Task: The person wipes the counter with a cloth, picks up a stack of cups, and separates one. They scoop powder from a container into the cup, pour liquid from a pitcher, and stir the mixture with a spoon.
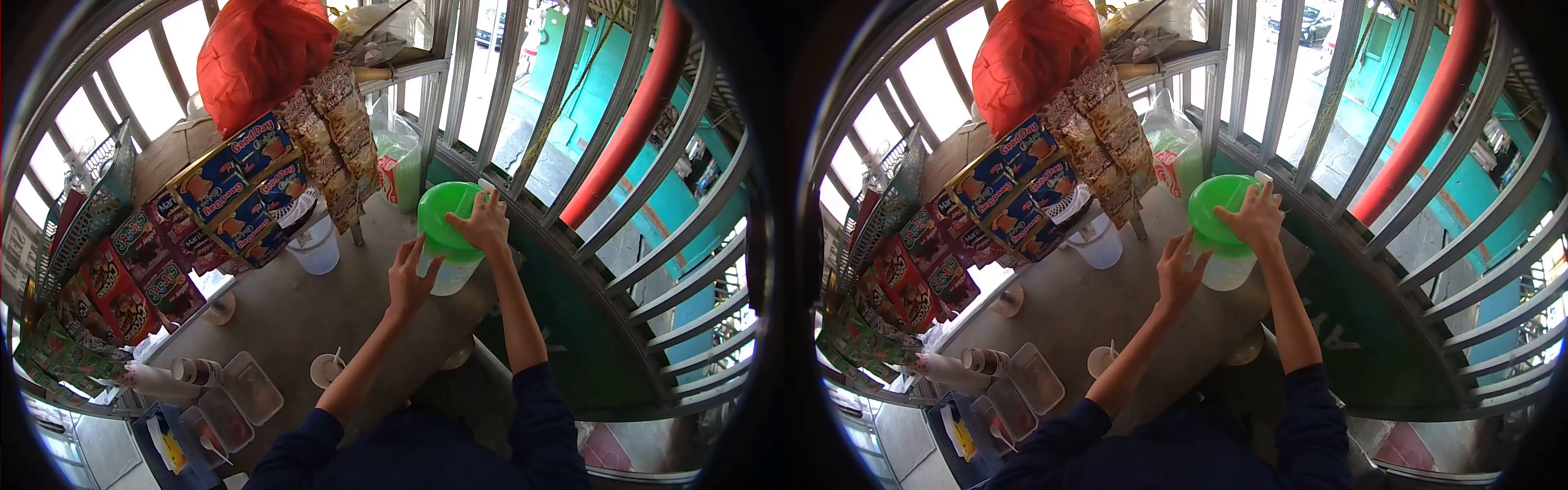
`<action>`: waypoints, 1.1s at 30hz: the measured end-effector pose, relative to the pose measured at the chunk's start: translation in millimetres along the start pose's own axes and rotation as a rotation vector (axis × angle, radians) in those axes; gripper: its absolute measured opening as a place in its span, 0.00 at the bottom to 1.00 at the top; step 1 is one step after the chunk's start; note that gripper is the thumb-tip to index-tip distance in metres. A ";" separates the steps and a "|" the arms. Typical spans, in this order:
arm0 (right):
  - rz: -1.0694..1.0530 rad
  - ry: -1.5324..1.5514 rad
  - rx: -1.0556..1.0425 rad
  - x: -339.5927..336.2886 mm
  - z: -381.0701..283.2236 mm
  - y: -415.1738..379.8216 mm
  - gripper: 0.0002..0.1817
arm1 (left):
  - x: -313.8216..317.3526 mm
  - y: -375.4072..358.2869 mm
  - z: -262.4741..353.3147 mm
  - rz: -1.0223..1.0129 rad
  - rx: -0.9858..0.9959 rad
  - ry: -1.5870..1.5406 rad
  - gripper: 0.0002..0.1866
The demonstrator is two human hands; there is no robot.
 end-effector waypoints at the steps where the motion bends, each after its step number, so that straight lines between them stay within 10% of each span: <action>1: 0.009 -0.001 -0.013 0.2 0.3 0.1 0.51 | 0.7 -0.3 -1.2 -0.005 -0.012 -0.004 0.25; 23: 0.029 0.075 -0.126 -4.3 4.0 2.1 0.43 | -74.8 -25.6 23.9 -0.267 -0.011 0.166 0.24; 28: 0.401 0.717 -0.247 -11.1 45.8 12.2 0.33 | -161.5 -79.8 -15.0 -0.240 -0.118 0.292 0.25; 33: 0.123 1.103 0.048 14.4 79.4 33.3 0.35 | -199.2 -151.9 -82.0 -0.219 -0.273 0.338 0.40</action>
Point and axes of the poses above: each hand's wrist, its own y-axis towards the middle knuckle, its own x-axis out of the palm, z = x × y, the point moved 7 cm from there along y, towards the middle knuckle, and after that the axes turned 15 degrees about y, right-handed, at the moved point
